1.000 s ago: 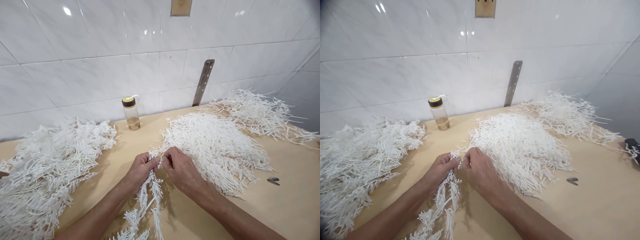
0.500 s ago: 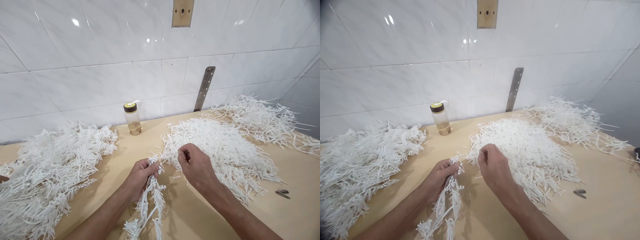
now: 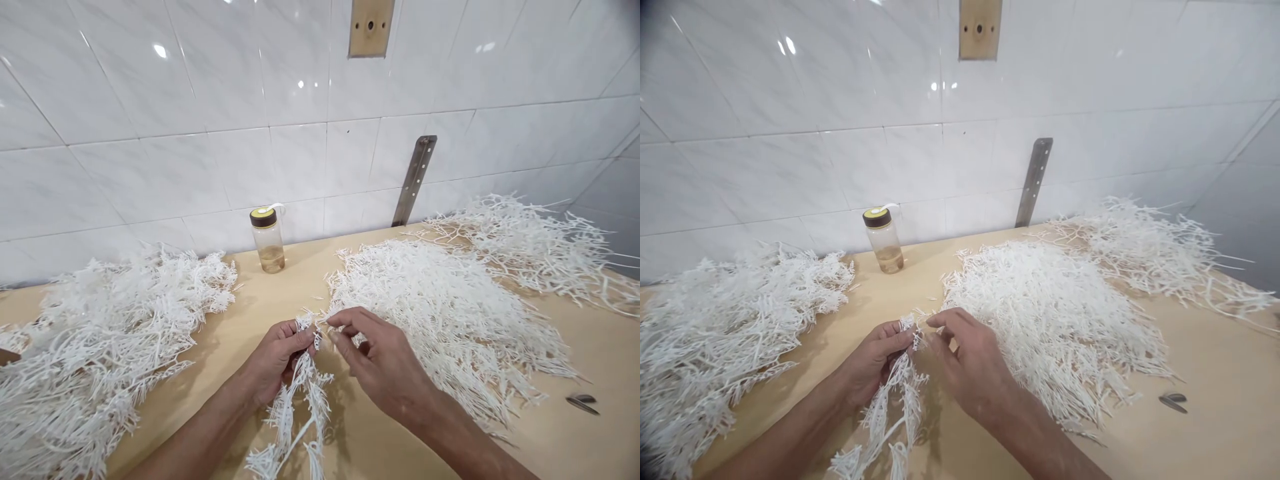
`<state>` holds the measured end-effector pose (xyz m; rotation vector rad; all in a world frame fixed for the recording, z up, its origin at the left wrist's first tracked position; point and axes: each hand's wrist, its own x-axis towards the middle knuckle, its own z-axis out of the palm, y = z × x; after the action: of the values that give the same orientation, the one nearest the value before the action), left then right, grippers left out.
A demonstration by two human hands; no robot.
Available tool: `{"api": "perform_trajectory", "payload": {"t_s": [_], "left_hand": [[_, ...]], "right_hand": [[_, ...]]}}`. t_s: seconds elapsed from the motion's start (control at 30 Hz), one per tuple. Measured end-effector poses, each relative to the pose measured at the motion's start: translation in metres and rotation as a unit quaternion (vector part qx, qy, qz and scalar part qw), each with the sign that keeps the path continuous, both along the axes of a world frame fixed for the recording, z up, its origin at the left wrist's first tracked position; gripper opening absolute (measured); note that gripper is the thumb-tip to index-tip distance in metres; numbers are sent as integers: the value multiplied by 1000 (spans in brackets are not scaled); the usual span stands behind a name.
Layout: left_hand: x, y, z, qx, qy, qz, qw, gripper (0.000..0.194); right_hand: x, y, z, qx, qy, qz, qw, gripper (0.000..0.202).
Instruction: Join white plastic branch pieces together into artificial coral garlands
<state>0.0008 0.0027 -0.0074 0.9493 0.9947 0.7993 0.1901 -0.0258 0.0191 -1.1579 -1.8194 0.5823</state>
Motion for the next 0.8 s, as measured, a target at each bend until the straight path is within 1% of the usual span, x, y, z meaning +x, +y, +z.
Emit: {"api": "perform_trajectory", "payload": {"t_s": [0.07,0.13,0.27,0.33,0.5,0.63,0.73,0.8], "left_hand": [[0,0,1,1,7,-4,1000,41],[0,-1,1,0,14,-9,1000,42],[-2,-1,1,-14,-5,-14,1000,40],[-2,-1,1,-22,-11,-16,1000,39],[-2,-2,6,-22,-20,-11,999,39],[-1,-3,11,-3,13,-3,1000,45],[0,-3,10,-2,17,1,1000,48],[0,-2,9,-3,15,3,1000,48]], "right_hand": [[-6,0,-4,-8,8,18,1000,20],[-8,2,-8,-27,30,17,999,19],[-8,8,-13,-147,84,25,985,22],[-8,9,-12,-160,83,30,983,21],[-10,11,-7,-49,23,60,997,18],[-11,12,-11,27,-16,67,997,17],[-14,12,-19,55,-45,47,996,16],[-17,13,-25,64,-68,15,996,14]]}}
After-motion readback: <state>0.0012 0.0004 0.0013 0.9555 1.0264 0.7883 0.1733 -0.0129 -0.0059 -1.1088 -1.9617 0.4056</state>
